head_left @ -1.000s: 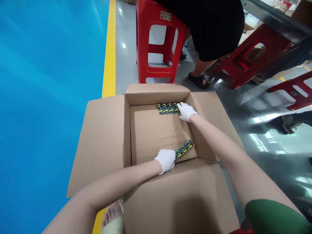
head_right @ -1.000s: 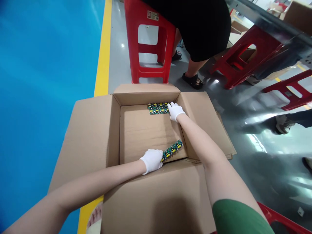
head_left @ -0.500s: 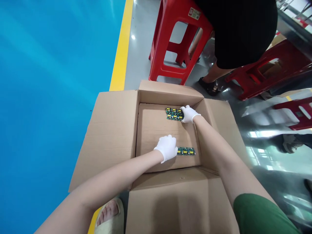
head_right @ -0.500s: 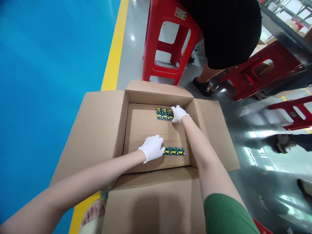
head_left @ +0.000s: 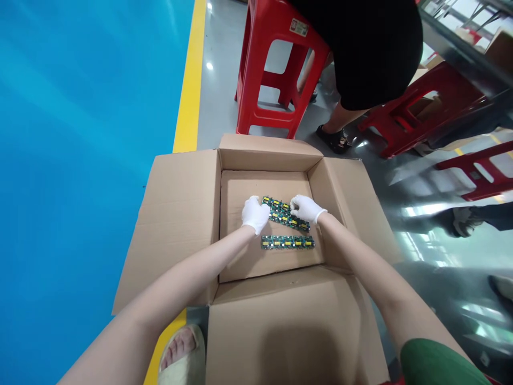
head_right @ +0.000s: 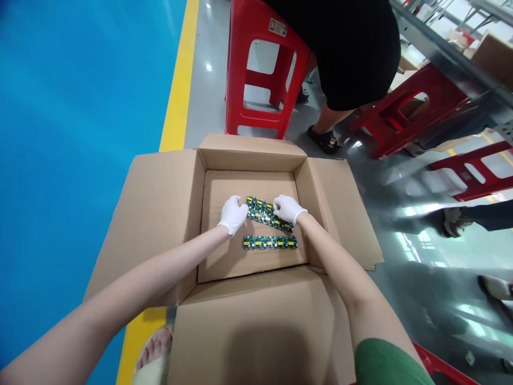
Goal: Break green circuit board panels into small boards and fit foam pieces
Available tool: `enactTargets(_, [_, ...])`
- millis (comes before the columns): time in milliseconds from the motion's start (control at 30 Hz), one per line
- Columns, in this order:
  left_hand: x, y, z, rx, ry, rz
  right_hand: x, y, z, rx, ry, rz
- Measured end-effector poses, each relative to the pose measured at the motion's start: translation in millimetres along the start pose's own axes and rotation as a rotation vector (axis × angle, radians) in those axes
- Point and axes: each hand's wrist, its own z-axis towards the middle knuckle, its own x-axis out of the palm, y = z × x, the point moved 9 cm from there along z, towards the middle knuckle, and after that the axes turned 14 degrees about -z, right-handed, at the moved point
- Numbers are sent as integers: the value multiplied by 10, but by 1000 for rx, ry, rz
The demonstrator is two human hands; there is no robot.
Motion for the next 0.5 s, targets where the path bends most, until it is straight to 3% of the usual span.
enactTargets(200, [181,145,58,10,95,-139,13,62,-48,-21,-64,48])
enactTargets(500, [181,416,80,-68,74,-192,69,31,-36,60,-87,51])
